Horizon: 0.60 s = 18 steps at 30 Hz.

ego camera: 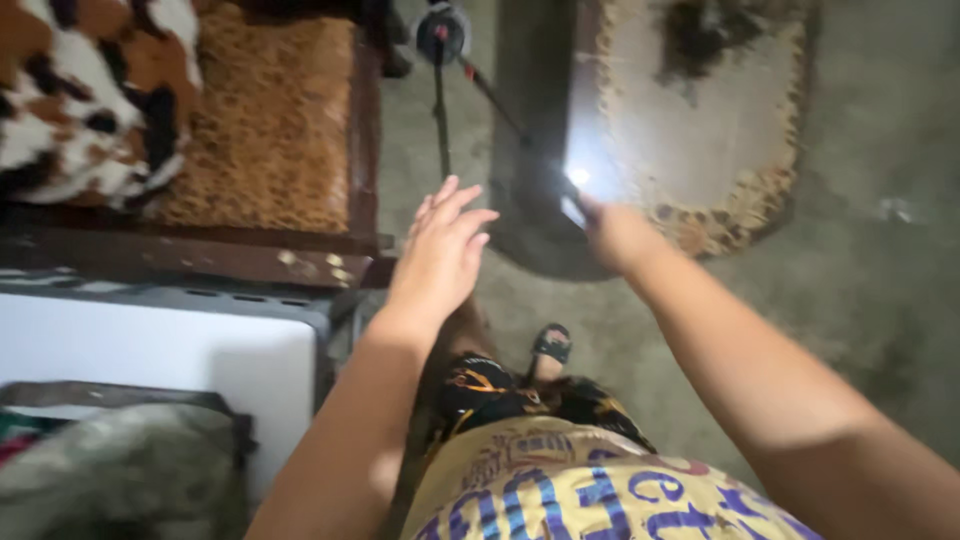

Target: The person assembles a magnetic sweeper and then uses it to sweep the floor by pushing and pulling it across the concrete surface.

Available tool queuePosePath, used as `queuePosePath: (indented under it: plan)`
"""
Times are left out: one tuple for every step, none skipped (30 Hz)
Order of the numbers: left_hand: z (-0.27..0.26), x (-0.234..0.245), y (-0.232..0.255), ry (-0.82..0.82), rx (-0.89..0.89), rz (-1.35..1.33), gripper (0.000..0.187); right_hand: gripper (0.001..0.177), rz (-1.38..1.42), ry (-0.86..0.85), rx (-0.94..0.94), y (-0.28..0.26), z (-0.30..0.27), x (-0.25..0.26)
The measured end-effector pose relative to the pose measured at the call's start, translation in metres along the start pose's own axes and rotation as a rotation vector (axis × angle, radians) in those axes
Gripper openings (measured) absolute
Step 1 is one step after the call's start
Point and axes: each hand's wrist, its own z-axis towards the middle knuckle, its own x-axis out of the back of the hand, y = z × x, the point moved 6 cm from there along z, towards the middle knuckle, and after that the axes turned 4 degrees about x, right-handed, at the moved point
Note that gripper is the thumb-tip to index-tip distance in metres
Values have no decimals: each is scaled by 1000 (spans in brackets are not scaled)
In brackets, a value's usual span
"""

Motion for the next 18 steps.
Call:
queuePosePath:
  plan:
    - [-11, -4, 5, 3, 6, 11, 25, 54, 133, -64, -105, 20, -44, -8]
    - [-23, -12, 14, 5, 12, 21, 24, 54, 82, 13, -12, 25, -86, -5]
    - [-34, -19, 24, 12, 9, 24, 24, 55, 99, -25, -77, 35, -126, -9]
    - [-46, -26, 34, 16, 27, 18, 24, 56, 115, -63, -142, 45, -164, -9]
    - [-56, -30, 43, 20, 43, 14, 24, 56, 117, -54, -134, 46, -187, -7]
    - [-64, -33, 51, 28, 37, 22, 24, 59, 53, -165, -204, 50, -206, -12]
    - [-71, -38, 59, 16, 48, 31, 26, 62, -15, -277, -279, 57, -219, -17]
    - [-76, -43, 65, 5, 58, 41, 28, 62, -15, -269, -274, 61, -215, -15]
    - [-82, -47, 71, 5, 63, 40, 28, 60, -1, -184, -185, 62, -202, -10]
    - [-86, -49, 75, 5, 63, 58, 27, 59, 13, -98, -98, 63, -184, -6]
    - [-90, -50, 79, 9, 65, 79, 25, 63, -17, -97, -67, 65, -160, -7]
    - [-94, -51, 82, 13, 71, 81, 25, 66, -47, -95, -36, 64, -133, -8]
    - [-98, -52, 86, 22, 67, 85, 25, 62, -20, -81, 3, 60, -104, -9]
    - [-100, -53, 88, 31, 63, 90, 25, 58, 7, -68, 42, 56, -85, -11]
    - [-100, -52, 89, 44, 67, 101, 25, 58, 7, -63, 59, 54, -76, -15]
    - [-101, -55, 91, 43, 65, 100, 25, 61, 9, -67, 71, 51, -67, -17]
    - [-105, -58, 93, 32, 61, 88, 26, 63, 9, -75, 69, 53, -65, -20]
    - [-109, -59, 93, 35, 64, 89, 26, 61, 110, -41, 153, 50, -77, -23]
